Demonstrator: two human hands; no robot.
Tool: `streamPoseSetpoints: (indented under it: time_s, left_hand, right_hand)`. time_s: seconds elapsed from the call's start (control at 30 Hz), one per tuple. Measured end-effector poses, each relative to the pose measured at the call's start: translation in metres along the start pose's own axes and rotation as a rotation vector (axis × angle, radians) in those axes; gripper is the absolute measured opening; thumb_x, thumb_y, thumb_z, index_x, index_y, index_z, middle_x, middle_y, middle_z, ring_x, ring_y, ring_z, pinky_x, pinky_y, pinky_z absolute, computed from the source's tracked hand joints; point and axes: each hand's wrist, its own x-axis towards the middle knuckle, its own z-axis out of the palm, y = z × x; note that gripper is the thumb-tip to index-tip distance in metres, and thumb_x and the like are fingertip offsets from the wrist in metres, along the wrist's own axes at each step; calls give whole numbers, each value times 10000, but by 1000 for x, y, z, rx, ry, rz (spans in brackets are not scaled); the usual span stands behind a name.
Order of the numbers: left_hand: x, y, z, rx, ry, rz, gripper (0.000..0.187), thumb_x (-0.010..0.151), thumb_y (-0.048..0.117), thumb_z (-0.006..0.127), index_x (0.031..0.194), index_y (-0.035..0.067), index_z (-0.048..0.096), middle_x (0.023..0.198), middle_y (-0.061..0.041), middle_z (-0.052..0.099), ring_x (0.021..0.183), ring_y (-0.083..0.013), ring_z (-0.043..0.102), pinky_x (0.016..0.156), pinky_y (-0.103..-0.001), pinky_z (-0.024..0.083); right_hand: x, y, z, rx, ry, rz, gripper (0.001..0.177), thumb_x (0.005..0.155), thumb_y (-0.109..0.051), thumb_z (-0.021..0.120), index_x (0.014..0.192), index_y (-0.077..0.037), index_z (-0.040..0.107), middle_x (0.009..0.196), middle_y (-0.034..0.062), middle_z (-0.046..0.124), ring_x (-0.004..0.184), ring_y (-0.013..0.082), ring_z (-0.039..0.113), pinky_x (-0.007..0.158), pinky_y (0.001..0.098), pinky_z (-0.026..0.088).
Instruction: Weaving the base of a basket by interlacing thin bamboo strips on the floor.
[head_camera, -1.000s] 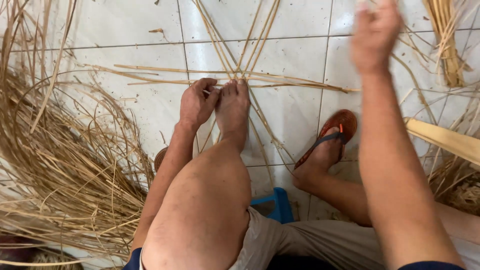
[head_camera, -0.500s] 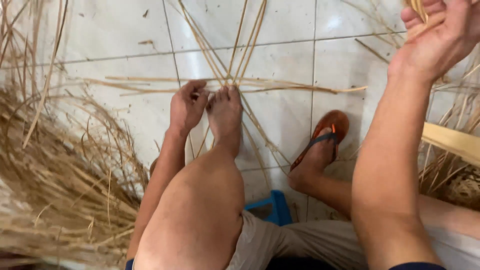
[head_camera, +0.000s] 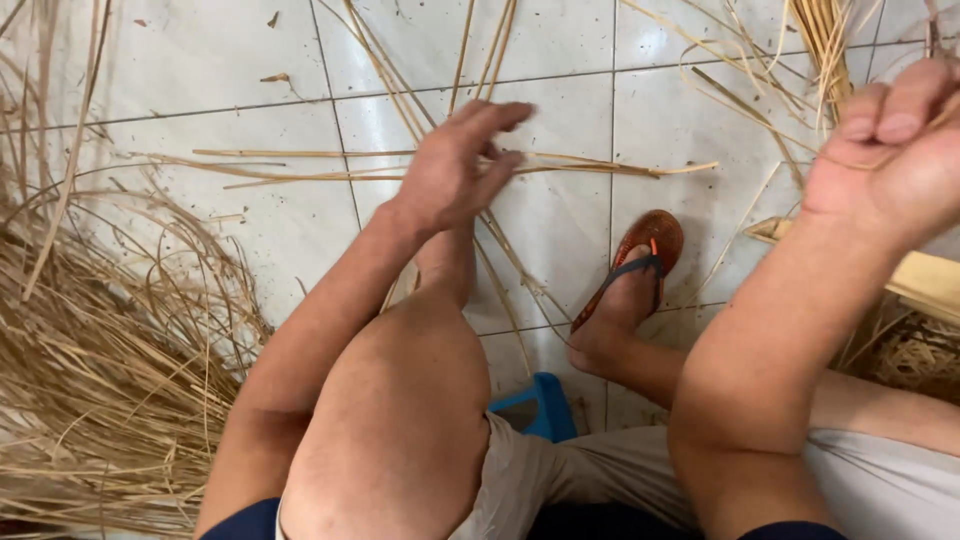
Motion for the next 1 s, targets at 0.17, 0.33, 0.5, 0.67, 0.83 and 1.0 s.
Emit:
streamPoseSetpoints:
  time_s: [0.17,0.33,0.5,0.67,0.83,1.0]
  left_hand:
    - [24,8,21,138,-316,113,407,982,192,680,1375,106,616,1203,-143,700,749,-212,714,774,-406,598]
    - [22,-1,24,141,-311,55,612,992,161,705,1528,139,411,1469,-180,506,919,-278,743,862,-473,610]
    - [39,-5,32,179,-232,148,1112,942,97,833,1691,259,27,1777,-180,154,1289,-389,681,765,-443,613]
    - [87,-6,39,712,-276,106,1136,1021,358,856,1682,224,-58,1746,-199,87,1245,-449,643,981,-499,602]
    - [123,-11,38,967,-230,346,803,1018,193,631,1641,213,125,1499,-129,499,1084,-307,618,777,-415,556]
    - [154,-26,31,698,-295,317,579,1054,191,640,1577,203,391,1425,-195,576,1085,-445,595,703,-575,535]
  right_hand:
    - [-26,-12,-5,-441,-47,-531,372,1084,-146,471,731,-55,399,659,121,382,590,287,469,618,383,425]
    - [11,-10,-42,-30,-189,-107,224,1075,-155,664,875,-164,564,744,-15,342,681,109,333,674,285,374]
    - [-12,-19,-4,110,-117,39,253,1058,-355,659,1101,-139,783,700,-27,409,624,111,433,671,336,479]
    - [-22,-24,10,253,-461,225,360,1171,-314,543,1460,-131,653,1465,-143,703,646,-27,353,603,163,354]
    - [-39,-40,10,444,-632,361,337,1267,-289,486,1537,-158,638,1523,-163,718,614,-73,407,540,88,347]
    - [-52,-50,16,595,-685,426,510,1287,-246,452,1790,-173,494,1485,-125,741,551,-72,416,453,69,366]
